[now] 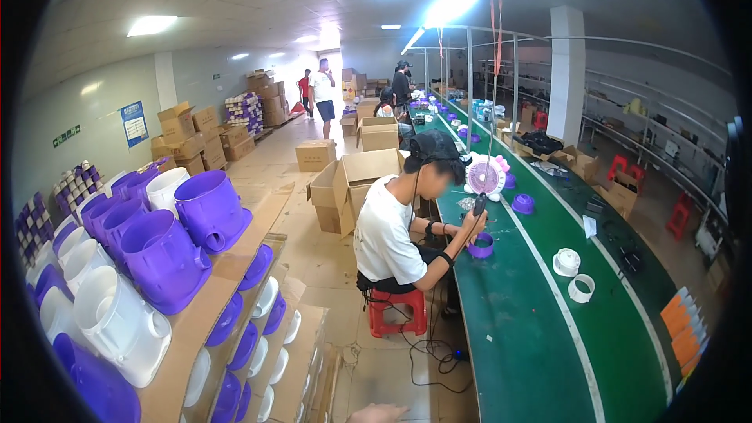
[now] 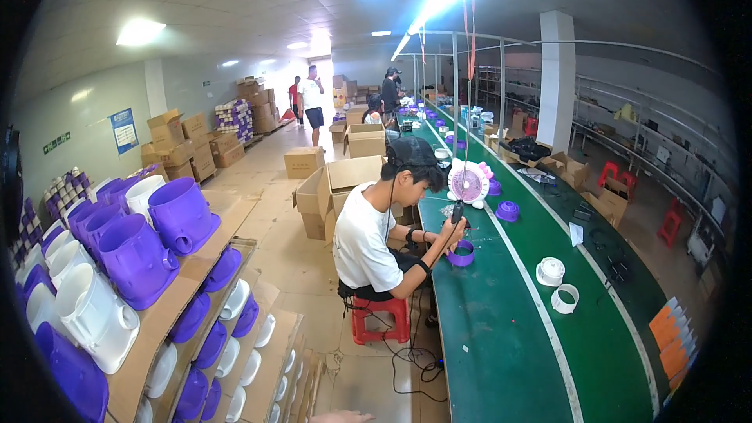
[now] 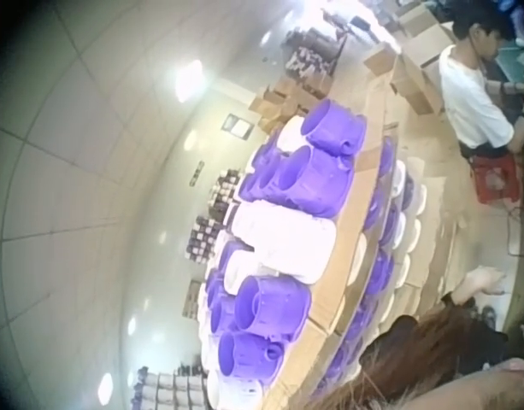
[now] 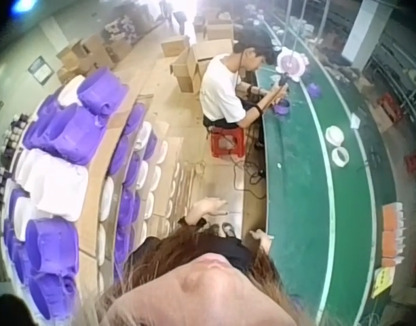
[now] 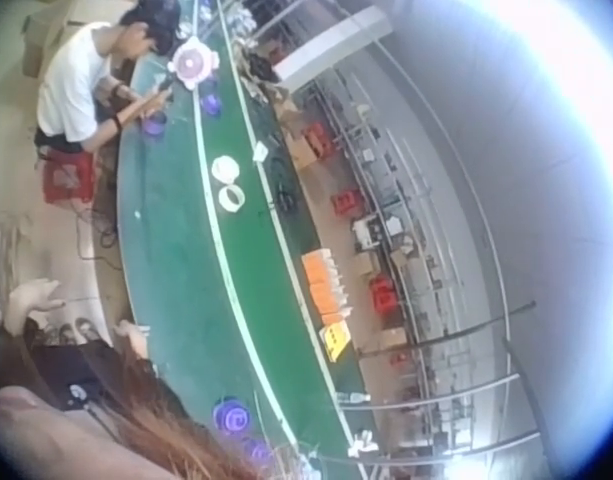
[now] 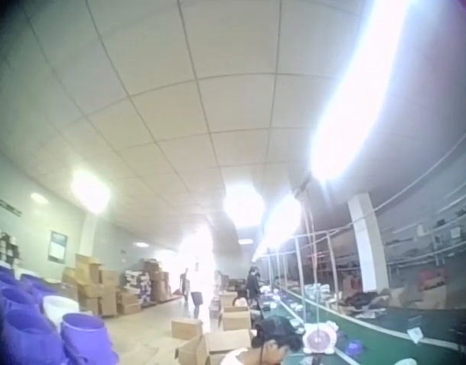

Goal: Assembling and sorting purple and white plastic housing components on a factory production line.

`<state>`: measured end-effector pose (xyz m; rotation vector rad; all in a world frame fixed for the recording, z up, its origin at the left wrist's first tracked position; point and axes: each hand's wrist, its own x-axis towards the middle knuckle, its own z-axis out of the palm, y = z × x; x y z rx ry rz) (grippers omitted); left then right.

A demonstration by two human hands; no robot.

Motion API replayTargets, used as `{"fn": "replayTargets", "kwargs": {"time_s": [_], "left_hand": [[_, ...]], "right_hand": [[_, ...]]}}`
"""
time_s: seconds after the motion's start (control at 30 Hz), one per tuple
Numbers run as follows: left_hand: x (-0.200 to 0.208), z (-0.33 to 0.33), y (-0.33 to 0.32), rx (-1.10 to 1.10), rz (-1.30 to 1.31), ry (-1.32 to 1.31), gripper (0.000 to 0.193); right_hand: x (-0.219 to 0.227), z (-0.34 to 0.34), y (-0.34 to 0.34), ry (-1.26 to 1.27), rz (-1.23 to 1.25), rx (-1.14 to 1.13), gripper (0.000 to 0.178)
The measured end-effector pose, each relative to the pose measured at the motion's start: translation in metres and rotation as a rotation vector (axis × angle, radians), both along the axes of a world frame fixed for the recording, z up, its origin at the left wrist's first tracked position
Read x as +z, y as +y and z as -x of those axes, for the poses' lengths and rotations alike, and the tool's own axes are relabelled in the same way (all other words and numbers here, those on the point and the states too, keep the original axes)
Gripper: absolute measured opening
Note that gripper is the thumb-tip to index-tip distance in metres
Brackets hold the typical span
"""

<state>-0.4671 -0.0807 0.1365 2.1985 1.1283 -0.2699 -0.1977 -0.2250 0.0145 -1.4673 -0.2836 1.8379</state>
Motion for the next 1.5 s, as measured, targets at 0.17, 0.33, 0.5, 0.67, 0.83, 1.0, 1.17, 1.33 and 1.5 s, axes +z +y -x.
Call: {"fn": "replayTargets", "kwargs": {"time_s": [0.17, 0.33, 0.5, 0.67, 0.83, 1.0, 1.17, 1.33, 1.5], "left_hand": [[0.003, -0.001, 0.004, -0.007, 0.026, 0.027, 0.062], [-0.003, -0.003, 0.006, 0.003, -0.005, 0.005, 0.06], [0.001, -0.007, 0.007, 0.01, 0.059, 0.055, 0.059], [-0.017, -0.009, 0.009, 0.008, 0.04, 0.035, 0.061], [-0.013, -0.01, 0.007, -0.013, 0.033, 0.022, 0.062], [-0.024, -0.008, 0.006, -0.029, 0.04, 0.027, 0.061], [-0.025, -0.009, 0.006, -0.055, 0.027, 0.028, 0.06], [-0.021, -0.013, 0.009, -0.084, 0.024, 0.034, 0.059], [-0.025, -0.011, 0.006, -0.066, 0.008, 0.038, 0.059]], "right_hand": [[0.003, 0.0, 0.006, -0.02, 0.023, 0.061, 0.016], [-0.039, -0.01, 0.006, -0.21, -0.004, 0.221, 0.027], [-0.07, -0.017, -0.005, 0.117, 0.015, 0.06, 0.013], [-0.089, -0.021, -0.005, 0.452, 0.024, -0.092, 0.015], [-0.083, -0.013, -0.001, 0.183, 0.03, -0.138, 0.027], [-0.062, -0.011, -0.004, 0.188, 0.121, -0.177, 0.022], [-0.03, -0.001, -0.003, 0.216, 0.012, -0.25, 0.018], [-0.033, -0.006, -0.006, 0.492, 0.003, -0.163, 0.015], [0.016, 0.013, -0.006, 0.086, 0.007, -0.199, 0.015]]}}
